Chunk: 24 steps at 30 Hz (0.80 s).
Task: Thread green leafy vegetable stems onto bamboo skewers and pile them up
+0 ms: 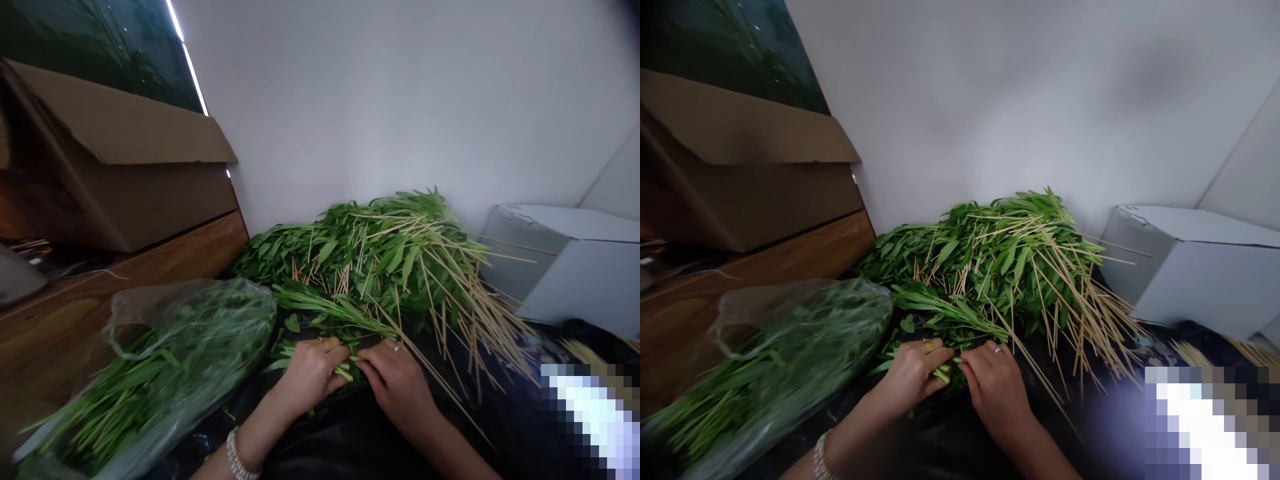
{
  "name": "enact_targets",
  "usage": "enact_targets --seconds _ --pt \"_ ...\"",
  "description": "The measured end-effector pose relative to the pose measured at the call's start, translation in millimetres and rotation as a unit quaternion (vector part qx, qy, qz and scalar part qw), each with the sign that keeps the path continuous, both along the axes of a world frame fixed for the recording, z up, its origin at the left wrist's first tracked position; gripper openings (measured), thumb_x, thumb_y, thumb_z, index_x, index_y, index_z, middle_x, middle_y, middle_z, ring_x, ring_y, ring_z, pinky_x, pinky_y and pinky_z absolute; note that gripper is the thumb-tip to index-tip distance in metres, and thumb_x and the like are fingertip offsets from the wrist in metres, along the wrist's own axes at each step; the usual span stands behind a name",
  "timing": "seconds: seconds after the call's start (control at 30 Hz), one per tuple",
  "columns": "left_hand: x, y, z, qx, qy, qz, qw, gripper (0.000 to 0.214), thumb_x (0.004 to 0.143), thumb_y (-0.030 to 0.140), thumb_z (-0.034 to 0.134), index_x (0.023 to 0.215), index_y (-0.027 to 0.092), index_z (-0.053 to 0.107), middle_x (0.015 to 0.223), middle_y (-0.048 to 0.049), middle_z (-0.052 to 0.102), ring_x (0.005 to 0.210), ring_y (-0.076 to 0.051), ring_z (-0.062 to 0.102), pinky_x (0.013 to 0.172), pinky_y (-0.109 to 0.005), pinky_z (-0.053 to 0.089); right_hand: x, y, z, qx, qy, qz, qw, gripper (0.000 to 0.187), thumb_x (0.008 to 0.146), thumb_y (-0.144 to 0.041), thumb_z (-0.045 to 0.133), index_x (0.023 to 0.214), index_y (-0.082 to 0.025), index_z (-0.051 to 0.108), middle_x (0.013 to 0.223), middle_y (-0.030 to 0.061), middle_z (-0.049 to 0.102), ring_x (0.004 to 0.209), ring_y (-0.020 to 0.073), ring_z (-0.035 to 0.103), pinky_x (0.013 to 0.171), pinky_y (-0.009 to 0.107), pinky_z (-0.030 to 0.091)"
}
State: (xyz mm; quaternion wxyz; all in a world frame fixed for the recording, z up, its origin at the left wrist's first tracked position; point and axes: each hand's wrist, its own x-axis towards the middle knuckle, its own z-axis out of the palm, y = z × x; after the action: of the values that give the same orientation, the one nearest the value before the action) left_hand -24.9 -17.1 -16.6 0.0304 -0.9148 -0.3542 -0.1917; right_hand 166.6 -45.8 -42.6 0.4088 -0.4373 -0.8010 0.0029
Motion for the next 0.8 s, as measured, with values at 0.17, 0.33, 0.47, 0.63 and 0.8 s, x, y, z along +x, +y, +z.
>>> enact_targets --seconds 0.17,0.33,0.47,0.63,0.8 --pt "10 -5 -0.1 -0.052 -0.082 0.036 0.995 0.006 0.073 0.014 0.058 0.075 0.018 0.062 0.069 0.0 0.058 0.065 -0.016 0.057 0.059 -0.024 0.037 -5 -3 5.9 -0.01 -0.002 0.006 1.0 0.016 0.092 -0.015 0.047 0.083 -0.019 0.059 0.074 0.002 0.061 0.074 0.0183 0.052 0.073 0.033 0.034" --pt "1 11 4.2 -0.111 -0.275 0.125 0.947 0.012 0.07 0.01 0.051 0.064 0.017 0.057 0.064 0.0014 0.055 0.062 -0.014 0.052 0.06 -0.023 0.038 -1 -1 7.6 -0.021 0.027 -0.002 0.999 0.015 0.092 -0.017 0.047 0.082 -0.02 0.058 0.076 0.0017 0.062 0.076 0.0188 0.054 0.074 0.034 0.036" --pt "-19 27 13.3 -0.089 -0.356 0.181 0.912 0.017 0.081 0.016 0.045 0.069 0.018 0.057 0.069 0.0006 0.056 0.066 -0.015 0.052 0.063 -0.025 0.04 4 5 0.4 -0.066 0.096 -0.01 0.993 0.009 0.09 -0.019 0.053 0.084 -0.021 0.06 0.079 0.0006 0.064 0.078 0.0181 0.057 0.074 0.032 0.04" --pt "-8 15 14.4 -0.044 -0.287 0.123 0.949 0.02 0.093 0.02 0.038 0.086 0.019 0.057 0.091 -0.0053 0.059 0.089 -0.02 0.054 0.082 -0.032 0.042 0 6 -4.7 -0.054 0.103 0.027 0.993 0.018 0.092 -0.013 0.048 0.101 -0.023 0.061 0.088 0.0008 0.066 0.084 0.0172 0.058 0.077 0.031 0.042" --pt "10 -2 0.0 -0.136 -0.127 0.026 0.982 0.016 0.093 0.018 0.04 0.1 0.021 0.053 0.084 -0.0036 0.061 0.079 -0.02 0.057 0.071 -0.029 0.043 -6 1 1.1 -0.005 0.064 0.026 0.998 0.016 0.093 -0.014 0.047 0.095 -0.022 0.06 0.082 0.0015 0.064 0.079 0.0184 0.055 0.074 0.033 0.041"
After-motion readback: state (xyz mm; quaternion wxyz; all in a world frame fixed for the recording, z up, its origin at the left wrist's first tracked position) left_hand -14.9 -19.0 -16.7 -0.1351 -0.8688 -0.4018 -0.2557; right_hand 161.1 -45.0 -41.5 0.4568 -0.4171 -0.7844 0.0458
